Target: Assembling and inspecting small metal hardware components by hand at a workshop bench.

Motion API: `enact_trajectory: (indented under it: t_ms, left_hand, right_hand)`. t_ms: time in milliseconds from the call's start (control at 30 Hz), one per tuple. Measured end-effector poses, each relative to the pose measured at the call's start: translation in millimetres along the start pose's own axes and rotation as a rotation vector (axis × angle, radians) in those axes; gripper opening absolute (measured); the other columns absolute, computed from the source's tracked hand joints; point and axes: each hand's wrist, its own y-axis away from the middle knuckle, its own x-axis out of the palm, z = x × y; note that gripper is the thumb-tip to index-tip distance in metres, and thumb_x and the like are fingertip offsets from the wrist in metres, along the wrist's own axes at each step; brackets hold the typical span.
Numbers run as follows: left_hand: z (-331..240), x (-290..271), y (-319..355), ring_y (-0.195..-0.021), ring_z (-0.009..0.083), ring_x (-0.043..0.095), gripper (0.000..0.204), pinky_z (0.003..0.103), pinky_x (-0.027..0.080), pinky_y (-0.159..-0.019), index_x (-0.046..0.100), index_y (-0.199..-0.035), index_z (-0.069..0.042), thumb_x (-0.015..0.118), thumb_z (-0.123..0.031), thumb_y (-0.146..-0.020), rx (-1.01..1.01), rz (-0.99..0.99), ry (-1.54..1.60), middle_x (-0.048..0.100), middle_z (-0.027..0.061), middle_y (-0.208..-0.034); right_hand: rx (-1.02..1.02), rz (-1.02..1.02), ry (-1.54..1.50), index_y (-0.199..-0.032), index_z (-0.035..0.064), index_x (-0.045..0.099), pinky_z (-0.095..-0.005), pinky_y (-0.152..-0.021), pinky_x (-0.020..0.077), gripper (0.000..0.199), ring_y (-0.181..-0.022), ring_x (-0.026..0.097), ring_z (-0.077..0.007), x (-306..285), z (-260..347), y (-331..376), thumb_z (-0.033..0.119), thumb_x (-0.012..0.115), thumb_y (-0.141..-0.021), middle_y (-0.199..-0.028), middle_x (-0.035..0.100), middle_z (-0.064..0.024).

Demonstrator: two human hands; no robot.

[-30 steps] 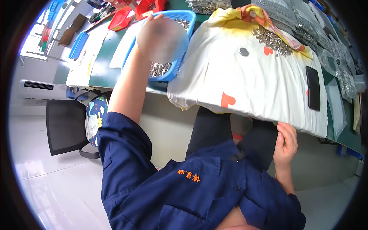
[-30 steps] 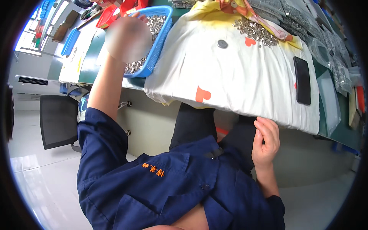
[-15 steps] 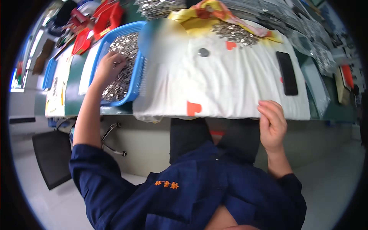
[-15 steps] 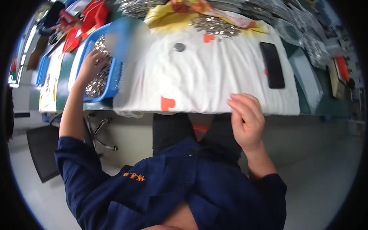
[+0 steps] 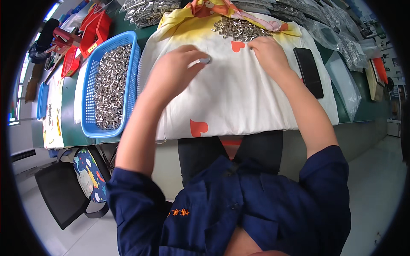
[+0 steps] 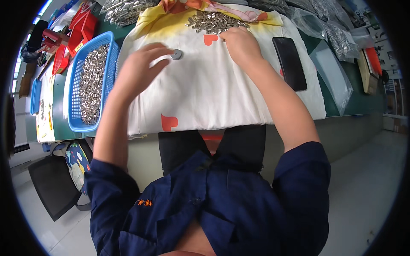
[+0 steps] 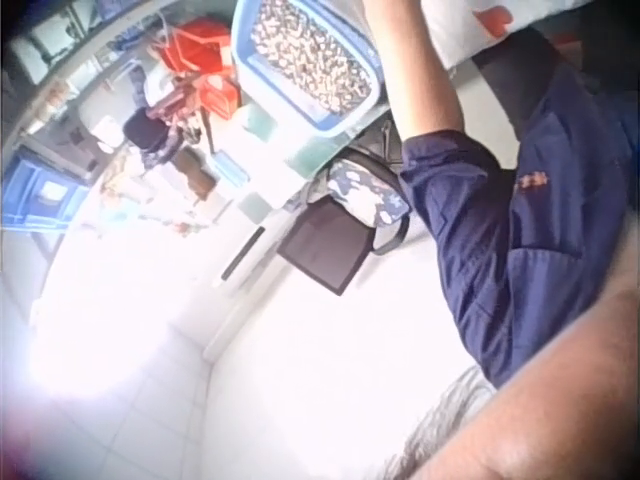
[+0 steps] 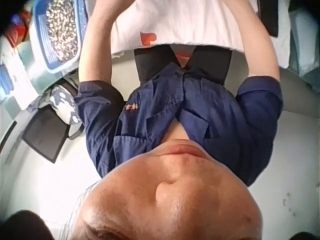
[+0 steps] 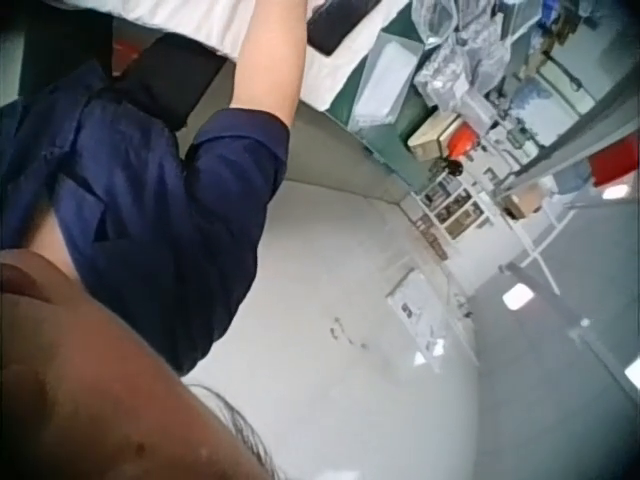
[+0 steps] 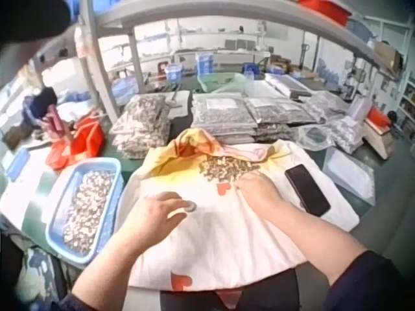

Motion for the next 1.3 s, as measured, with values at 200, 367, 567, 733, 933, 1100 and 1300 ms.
enact_trajectory:
  t_ms: [200, 367, 567, 733, 933, 1100, 1300]
  left_hand:
    - [27.0, 41.4, -21.6, -0.078, 0.0276, 0.059, 0.017, 0.037, 0.048, -0.069, 0.064, -0.092, -0.011, 0.059, -0.019, -0.077, -0.047, 0.099, -0.266, 0.059, 0.0103, -0.084]
    - [23.1, 35.2, -31.5, -0.075, 0.0262, 0.059, 0.023, 0.036, 0.048, -0.068, 0.063, -0.094, -0.010, 0.063, -0.017, -0.072, -0.135, 0.225, -0.236, 0.059, 0.0102, -0.082]
    - [11.9, 44.4, -43.6, -0.070, 0.0105, 0.056, 0.028, 0.025, 0.047, -0.063, 0.059, -0.106, -0.008, 0.061, -0.015, -0.079, -0.363, 0.101, 1.096, 0.060, 0.0018, -0.082]
    - [18.1, 74.4, -40.1, -0.083, 0.0128, 0.058, 0.032, 0.025, 0.047, -0.073, 0.050, -0.118, -0.004, 0.053, -0.010, -0.086, -0.495, 0.020, 1.719, 0.060, 0.0053, -0.098]
    - [21.8, 81.6, -39.4, -0.094, 0.0151, 0.058, 0.034, 0.028, 0.048, -0.081, 0.052, -0.118, -0.004, 0.056, -0.003, -0.084, -0.394, 0.159, 1.600, 0.060, 0.0062, -0.103]
    - [20.0, 82.3, -41.5, -0.093, 0.0147, 0.058, 0.036, 0.027, 0.048, -0.081, 0.051, -0.119, -0.004, 0.058, -0.003, -0.083, -0.401, 0.154, 1.606, 0.060, 0.0058, -0.103]
    - [16.0, 83.3, -39.4, -0.090, 0.0129, 0.058, 0.035, 0.026, 0.048, -0.080, 0.053, -0.117, -0.002, 0.059, -0.002, -0.082, -0.394, 0.124, 1.509, 0.060, 0.0058, -0.101]
  right_hand:
    - [-0.096, 0.156, 0.105, -0.081, 0.0023, 0.063, -0.0360, -0.076, 0.0448, 0.010, -0.081, 0.055, -0.0276, 1.8, 12.3, -0.7, 0.004, 0.055, -0.075, -0.083, 0.061, -0.0101]
    - [-0.025, 0.099, -0.167, -0.086, 0.0023, 0.062, -0.0334, -0.073, 0.0459, 0.011, -0.078, 0.056, -0.0248, 3.1, 41.4, -7.0, 0.004, 0.056, -0.076, -0.079, 0.061, -0.0099]
    - [0.309, 0.007, -0.894, -0.094, 0.0012, 0.061, -0.0232, -0.074, 0.0449, 0.013, -0.086, 0.056, -0.0096, 8.2, 36.4, 1.9, 0.002, 0.052, -0.084, -0.089, 0.061, -0.0036]
    - [0.254, -0.058, -1.166, -0.093, 0.0002, 0.062, -0.0224, -0.072, 0.0464, 0.013, -0.078, 0.057, -0.0092, 13.0, 34.3, 3.1, 0.001, 0.057, -0.081, -0.089, 0.063, -0.0041]
    - [0.313, 0.063, -1.262, -0.092, -0.0002, 0.060, -0.0219, -0.072, 0.0458, 0.011, -0.078, 0.056, -0.0083, 4.6, 31.5, 3.8, -0.001, 0.057, -0.081, -0.085, 0.061, -0.0022]
    - [0.280, 0.038, -1.181, -0.088, -0.0003, 0.061, -0.0218, -0.071, 0.0459, 0.009, -0.077, 0.057, -0.0091, 3.2, 30.5, 2.7, -0.001, 0.058, -0.079, -0.082, 0.061, -0.0028]
    - [0.116, -0.047, -0.840, -0.083, 0.0003, 0.061, -0.0237, -0.062, 0.0481, 0.008, -0.070, 0.059, -0.0128, -6.3, 39.4, 0.6, -0.002, 0.060, -0.075, -0.078, 0.061, -0.0054]
